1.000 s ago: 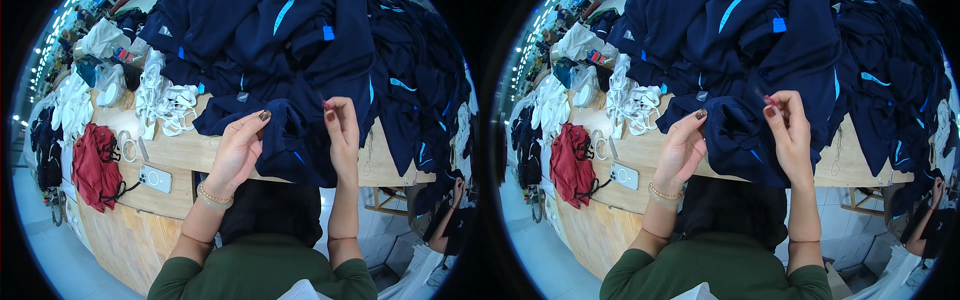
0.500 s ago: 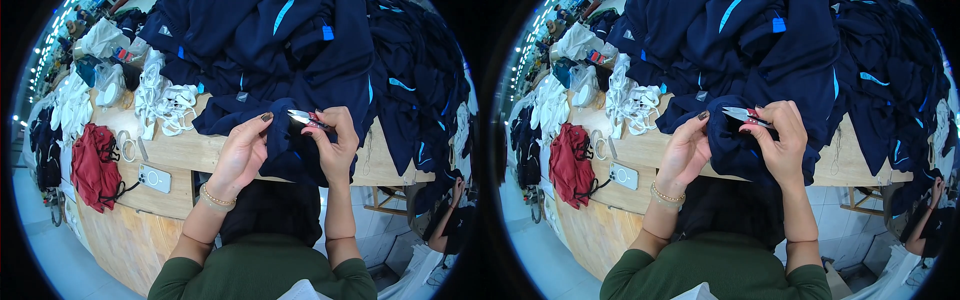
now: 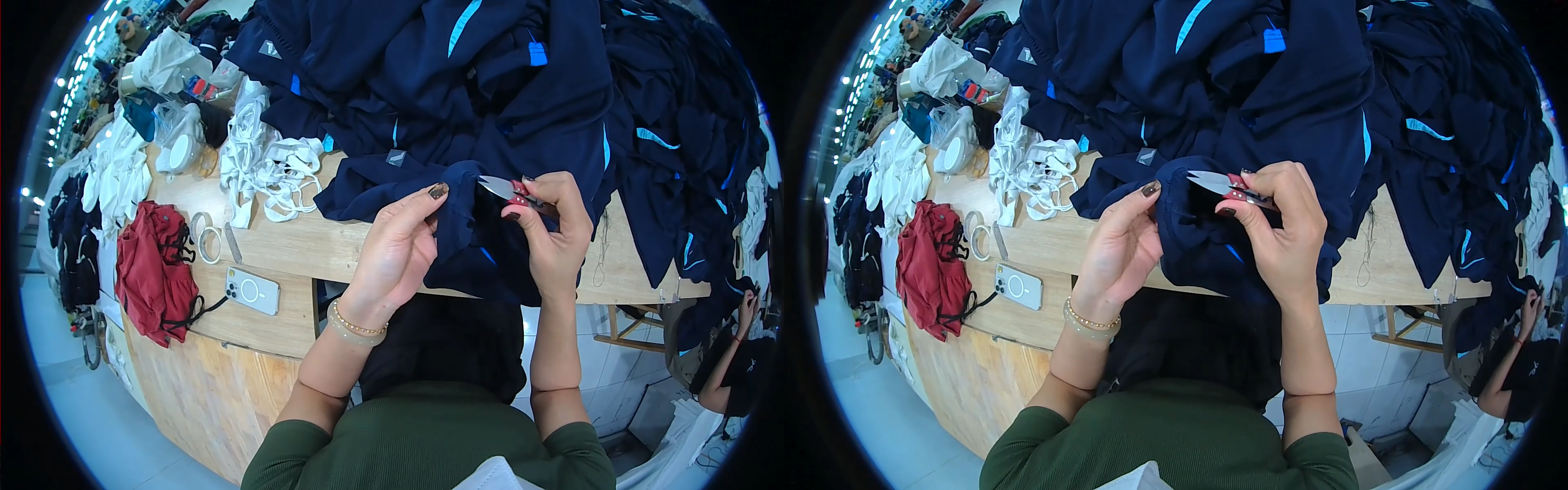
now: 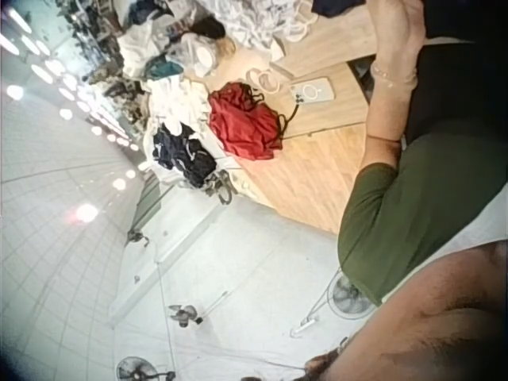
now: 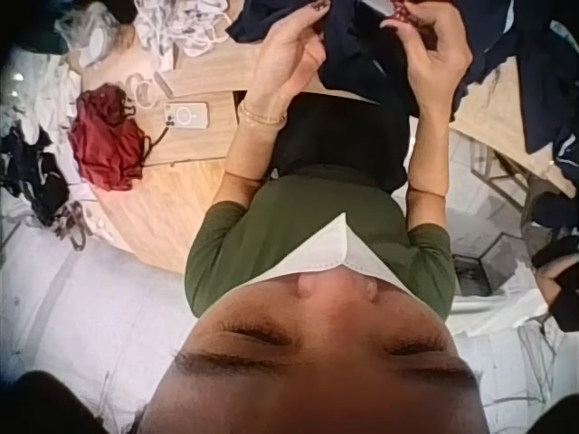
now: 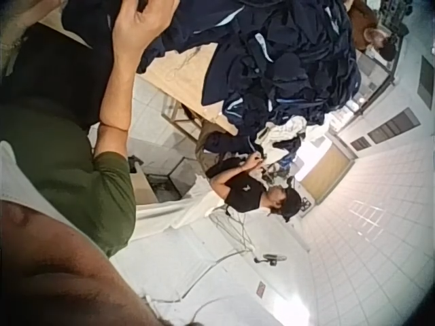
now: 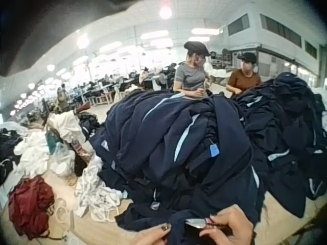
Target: Trimming loose threads from blue garments using small snips in a factory setting.
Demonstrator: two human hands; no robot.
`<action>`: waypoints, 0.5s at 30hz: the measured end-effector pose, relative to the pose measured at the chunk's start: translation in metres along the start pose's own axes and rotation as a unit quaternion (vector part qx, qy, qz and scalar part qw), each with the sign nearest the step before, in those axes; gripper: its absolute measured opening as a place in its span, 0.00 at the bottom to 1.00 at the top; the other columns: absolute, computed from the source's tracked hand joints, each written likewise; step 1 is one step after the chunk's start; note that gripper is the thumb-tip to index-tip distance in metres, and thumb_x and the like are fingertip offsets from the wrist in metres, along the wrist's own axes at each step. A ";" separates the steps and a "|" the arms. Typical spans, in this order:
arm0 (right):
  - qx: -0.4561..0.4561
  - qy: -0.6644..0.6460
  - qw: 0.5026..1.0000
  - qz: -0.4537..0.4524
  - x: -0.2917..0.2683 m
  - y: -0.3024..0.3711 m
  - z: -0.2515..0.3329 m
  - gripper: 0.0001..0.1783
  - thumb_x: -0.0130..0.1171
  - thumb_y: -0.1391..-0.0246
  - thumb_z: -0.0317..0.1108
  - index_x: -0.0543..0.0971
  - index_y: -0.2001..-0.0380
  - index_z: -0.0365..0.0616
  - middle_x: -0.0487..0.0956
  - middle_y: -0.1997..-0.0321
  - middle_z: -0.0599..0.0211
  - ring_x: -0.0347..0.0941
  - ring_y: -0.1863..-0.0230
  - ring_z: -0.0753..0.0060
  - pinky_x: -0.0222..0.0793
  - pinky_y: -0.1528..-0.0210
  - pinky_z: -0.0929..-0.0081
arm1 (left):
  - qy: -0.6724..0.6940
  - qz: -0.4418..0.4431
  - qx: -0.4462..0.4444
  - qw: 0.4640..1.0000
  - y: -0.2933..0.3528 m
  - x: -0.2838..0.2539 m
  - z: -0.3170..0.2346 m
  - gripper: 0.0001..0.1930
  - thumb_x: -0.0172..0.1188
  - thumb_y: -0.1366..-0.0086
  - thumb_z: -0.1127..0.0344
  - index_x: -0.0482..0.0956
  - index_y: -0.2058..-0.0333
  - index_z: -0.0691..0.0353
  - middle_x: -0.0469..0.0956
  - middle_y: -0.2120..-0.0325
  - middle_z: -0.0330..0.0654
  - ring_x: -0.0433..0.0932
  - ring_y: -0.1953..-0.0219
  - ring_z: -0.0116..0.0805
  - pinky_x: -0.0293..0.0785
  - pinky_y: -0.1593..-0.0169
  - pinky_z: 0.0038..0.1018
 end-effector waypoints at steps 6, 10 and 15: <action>-0.007 0.024 0.999 0.044 -0.002 0.002 0.003 0.15 0.71 0.62 0.32 0.76 0.74 0.36 0.74 0.74 0.65 0.67 0.72 0.71 0.62 0.73 0.80 | 0.000 0.010 0.009 1.000 0.001 0.003 -0.001 0.09 0.56 0.36 0.70 0.79 0.61 0.69 0.79 0.63 0.38 0.73 0.61 0.20 0.67 0.52 0.16; -0.034 0.027 0.998 0.036 0.000 0.000 0.005 0.15 0.71 0.63 0.33 0.76 0.74 0.36 0.75 0.74 0.64 0.67 0.72 0.69 0.62 0.73 0.79 | -0.007 -0.006 0.011 1.000 0.001 -0.002 0.002 0.09 0.55 0.36 0.70 0.79 0.61 0.69 0.78 0.64 0.37 0.72 0.62 0.19 0.66 0.53 0.15; -0.048 0.062 0.996 0.039 0.000 -0.001 0.007 0.15 0.70 0.64 0.33 0.75 0.76 0.37 0.75 0.76 0.64 0.66 0.72 0.67 0.62 0.71 0.76 | -0.005 0.002 0.007 1.000 0.002 0.000 0.001 0.09 0.56 0.36 0.70 0.79 0.61 0.68 0.78 0.64 0.36 0.72 0.62 0.19 0.65 0.53 0.15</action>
Point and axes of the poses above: each hand's wrist, its own y-axis away from the middle knuckle, its own x-axis out of the palm, z = x × y, the point moved 1 cm from there along -y, towards the middle knuckle
